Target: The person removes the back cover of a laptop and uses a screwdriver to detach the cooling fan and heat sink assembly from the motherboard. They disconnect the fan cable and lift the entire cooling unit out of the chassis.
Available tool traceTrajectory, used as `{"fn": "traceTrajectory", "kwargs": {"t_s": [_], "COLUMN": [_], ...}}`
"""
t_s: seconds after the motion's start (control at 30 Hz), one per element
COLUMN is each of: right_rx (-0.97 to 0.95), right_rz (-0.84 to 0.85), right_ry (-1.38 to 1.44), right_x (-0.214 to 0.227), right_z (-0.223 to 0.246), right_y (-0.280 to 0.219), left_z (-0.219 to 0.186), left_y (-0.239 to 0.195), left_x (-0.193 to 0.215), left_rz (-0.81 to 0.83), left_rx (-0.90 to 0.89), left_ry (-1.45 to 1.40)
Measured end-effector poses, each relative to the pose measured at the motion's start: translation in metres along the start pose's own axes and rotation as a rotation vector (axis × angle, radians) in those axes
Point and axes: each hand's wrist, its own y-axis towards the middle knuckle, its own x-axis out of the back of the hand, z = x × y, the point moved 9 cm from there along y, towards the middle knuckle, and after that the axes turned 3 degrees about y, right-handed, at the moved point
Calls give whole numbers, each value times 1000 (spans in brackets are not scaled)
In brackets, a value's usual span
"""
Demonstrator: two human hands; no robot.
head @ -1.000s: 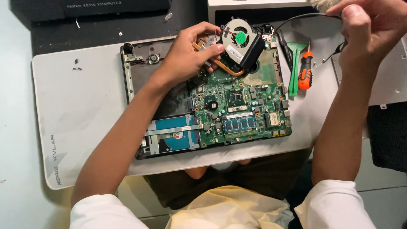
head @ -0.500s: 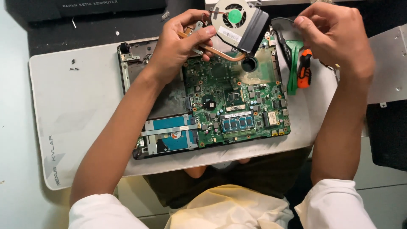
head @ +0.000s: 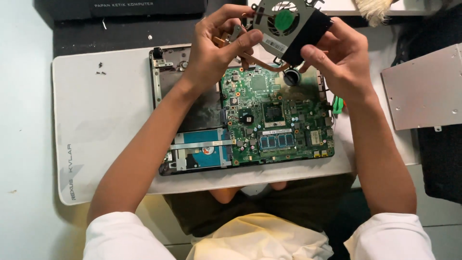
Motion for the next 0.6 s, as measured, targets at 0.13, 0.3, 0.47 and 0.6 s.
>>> {"fn": "traceTrajectory", "kwargs": {"t_s": [0.13, 0.3, 0.47, 0.6], "right_rx": [-70, -35, -44, -77], "right_rz": [-47, -72, -60, -84], "right_ry": [13, -16, -69, -42], "right_x": [4, 23, 25, 28], "right_z": [4, -11, -12, -14], "right_y": [-3, -8, -8, -10], "left_z": [-4, -1, -6, -7], "left_y": [1, 4, 7, 9], "left_x": [-1, 2, 5, 9], "left_rz": [49, 10, -15, -46], "left_rx": [-20, -9, -26, 7], "left_ry": [78, 26, -3, -72]}}
